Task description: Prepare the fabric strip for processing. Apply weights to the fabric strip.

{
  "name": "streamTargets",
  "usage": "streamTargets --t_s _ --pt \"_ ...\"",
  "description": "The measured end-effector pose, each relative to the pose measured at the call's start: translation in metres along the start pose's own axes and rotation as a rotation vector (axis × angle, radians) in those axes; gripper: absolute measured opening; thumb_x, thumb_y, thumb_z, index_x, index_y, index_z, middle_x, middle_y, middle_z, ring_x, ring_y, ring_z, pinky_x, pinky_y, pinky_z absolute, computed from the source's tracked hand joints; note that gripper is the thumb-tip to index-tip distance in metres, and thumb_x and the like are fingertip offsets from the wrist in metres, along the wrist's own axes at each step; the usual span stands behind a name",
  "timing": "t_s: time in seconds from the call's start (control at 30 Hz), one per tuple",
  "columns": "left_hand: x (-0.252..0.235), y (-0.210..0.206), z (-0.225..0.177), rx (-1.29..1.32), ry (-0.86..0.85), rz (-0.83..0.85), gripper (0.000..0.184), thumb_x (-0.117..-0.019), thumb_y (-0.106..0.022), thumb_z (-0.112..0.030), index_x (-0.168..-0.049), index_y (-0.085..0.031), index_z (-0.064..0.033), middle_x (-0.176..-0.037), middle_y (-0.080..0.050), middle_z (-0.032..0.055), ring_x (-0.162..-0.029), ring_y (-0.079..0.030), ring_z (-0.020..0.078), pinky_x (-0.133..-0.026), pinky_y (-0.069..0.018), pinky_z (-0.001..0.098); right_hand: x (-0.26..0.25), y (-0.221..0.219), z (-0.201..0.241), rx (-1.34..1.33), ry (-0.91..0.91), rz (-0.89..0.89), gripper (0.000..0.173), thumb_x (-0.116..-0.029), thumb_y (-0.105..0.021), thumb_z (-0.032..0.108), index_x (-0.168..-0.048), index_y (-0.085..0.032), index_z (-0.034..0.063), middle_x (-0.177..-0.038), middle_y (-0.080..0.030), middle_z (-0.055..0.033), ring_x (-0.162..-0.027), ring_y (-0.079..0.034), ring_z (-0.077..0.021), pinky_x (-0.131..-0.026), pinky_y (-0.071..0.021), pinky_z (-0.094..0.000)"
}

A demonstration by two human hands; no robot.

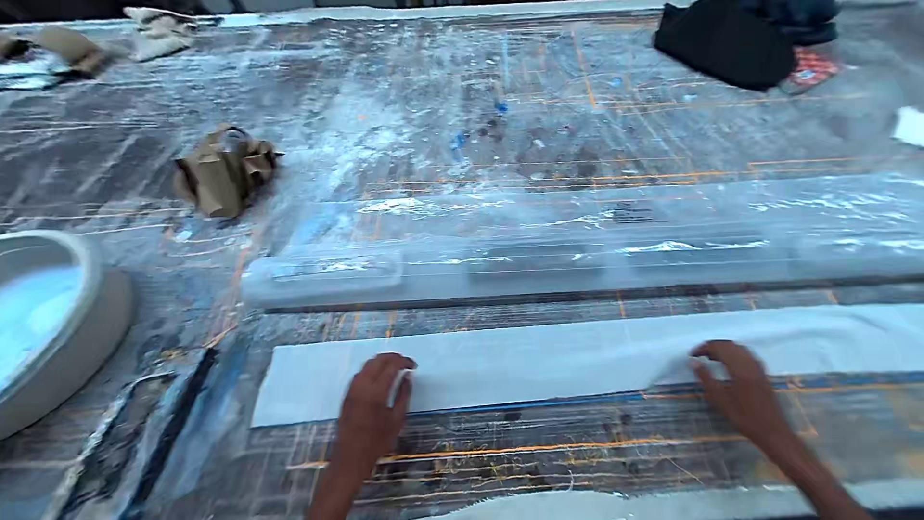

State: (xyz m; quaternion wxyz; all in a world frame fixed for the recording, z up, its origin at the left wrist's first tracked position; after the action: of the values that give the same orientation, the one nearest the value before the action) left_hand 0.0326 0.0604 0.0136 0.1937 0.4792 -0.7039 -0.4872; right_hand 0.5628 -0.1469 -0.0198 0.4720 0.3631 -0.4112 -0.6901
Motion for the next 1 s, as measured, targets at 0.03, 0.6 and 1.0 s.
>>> streamTargets --t_s 0.03,0.6,1.0 --pt "-0.007 -0.026 -0.03 0.038 -0.088 0.06 0.027 -0.0969 -0.055 -0.019 -0.113 -0.074 -0.0083 -0.118 -0.07 0.0127 -0.111 -0.067 0.0337 -0.091 -0.0545 0.0573 0.001 -0.014 0.018 0.011 0.004 0.011 0.043 -0.1015 -0.05 0.042 -0.119 -0.07 0.0072 -0.123 -0.067 -0.0152 -0.116 -0.062 -0.0379 -0.097 -0.0468 -0.064" --pt "-0.059 -0.194 -0.297 0.101 -0.377 0.451 0.039 -0.1019 -0.055 -0.044 -0.112 -0.073 -0.0106 -0.112 -0.07 0.0094 -0.106 -0.066 0.0312 -0.084 -0.0559 0.0525 0.011 0.006 0.017 0.042 0.091 -0.011 0.031 -0.1043 -0.051 0.038 -0.105 -0.073 0.0154 -0.103 -0.068 -0.0028 -0.1 -0.063 -0.0234 -0.086 -0.0481 -0.0496" --pt "-0.061 -0.252 -0.403 0.001 -0.263 0.586 0.039 -0.0952 -0.063 -0.047 -0.099 -0.076 -0.0111 -0.096 -0.073 0.0064 -0.092 -0.071 0.0272 -0.079 -0.0582 0.053 0.021 0.059 -0.08 -0.056 0.262 0.068 0.017 -0.0948 -0.065 0.028 -0.089 -0.071 0.0129 -0.088 -0.065 -0.0025 -0.089 -0.064 -0.0217 -0.084 -0.0482 -0.0454"
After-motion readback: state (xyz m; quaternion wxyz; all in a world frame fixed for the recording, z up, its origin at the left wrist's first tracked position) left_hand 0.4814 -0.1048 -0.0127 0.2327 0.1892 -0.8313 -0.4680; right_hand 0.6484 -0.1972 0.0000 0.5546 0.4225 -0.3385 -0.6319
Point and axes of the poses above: each hand's wrist, its own x-axis away from the middle knuckle, its own y-axis out of the back of the hand, z = x × y, the point moved 7 cm from there along -x, towards the middle knuckle
